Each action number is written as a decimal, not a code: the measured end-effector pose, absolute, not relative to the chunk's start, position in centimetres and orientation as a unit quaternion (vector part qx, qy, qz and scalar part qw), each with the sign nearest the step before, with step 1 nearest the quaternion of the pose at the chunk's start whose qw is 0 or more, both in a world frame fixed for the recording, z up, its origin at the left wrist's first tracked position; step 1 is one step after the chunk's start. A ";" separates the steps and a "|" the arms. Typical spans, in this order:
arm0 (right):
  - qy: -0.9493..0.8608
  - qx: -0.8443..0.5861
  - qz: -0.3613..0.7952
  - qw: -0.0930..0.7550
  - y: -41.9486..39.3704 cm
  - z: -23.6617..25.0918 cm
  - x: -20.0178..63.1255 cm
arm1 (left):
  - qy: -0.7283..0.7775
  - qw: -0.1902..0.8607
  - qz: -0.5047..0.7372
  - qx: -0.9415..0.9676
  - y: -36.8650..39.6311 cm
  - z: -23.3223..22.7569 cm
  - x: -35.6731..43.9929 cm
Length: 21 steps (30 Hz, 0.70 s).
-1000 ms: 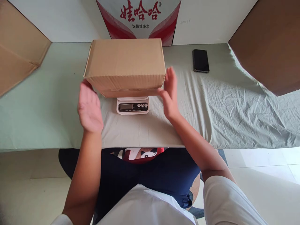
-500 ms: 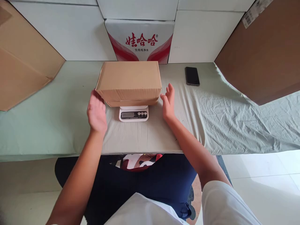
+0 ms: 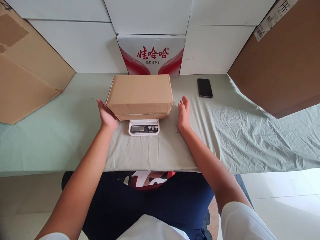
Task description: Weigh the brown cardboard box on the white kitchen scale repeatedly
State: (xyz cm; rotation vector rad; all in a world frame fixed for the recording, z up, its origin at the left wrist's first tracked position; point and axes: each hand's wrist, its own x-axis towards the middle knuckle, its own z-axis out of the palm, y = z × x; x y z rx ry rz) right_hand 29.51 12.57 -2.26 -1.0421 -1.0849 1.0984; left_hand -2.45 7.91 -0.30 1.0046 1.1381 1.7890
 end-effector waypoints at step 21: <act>-0.496 -0.415 0.502 0.574 11.8 -2.1 28.7 | 0.467 0.362 0.685 0.426 2.3 -0.7 -1.6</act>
